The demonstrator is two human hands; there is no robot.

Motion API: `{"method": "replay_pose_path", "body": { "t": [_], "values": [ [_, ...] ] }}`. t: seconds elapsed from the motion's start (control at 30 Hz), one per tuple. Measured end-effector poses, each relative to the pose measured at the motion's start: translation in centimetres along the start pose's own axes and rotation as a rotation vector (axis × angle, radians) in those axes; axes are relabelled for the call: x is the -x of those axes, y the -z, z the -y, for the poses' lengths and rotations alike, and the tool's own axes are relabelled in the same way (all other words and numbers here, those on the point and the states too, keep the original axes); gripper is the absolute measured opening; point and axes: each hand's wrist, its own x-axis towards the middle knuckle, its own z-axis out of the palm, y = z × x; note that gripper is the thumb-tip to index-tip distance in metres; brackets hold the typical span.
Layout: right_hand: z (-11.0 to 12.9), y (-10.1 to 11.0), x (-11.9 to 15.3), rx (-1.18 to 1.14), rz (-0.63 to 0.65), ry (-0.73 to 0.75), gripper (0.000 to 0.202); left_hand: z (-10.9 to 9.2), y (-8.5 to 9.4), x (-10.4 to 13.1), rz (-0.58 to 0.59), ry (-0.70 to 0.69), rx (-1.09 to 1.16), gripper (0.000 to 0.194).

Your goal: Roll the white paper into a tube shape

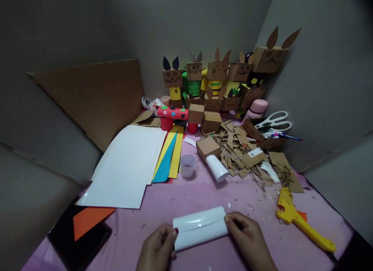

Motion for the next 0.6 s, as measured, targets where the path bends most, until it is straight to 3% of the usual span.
{"method": "replay_pose_path", "body": {
  "t": [0.27,0.6],
  "values": [
    [-0.1,-0.3,0.1,0.205,-0.019,0.1,0.031,-0.8,0.0,0.0,-0.032,-0.045,-0.16,0.037],
    [0.0,-0.4,-0.1,0.286,0.011,0.135,0.032,-1.1,0.0,0.0,-0.12,-0.172,-0.365,0.031]
  ]
}}
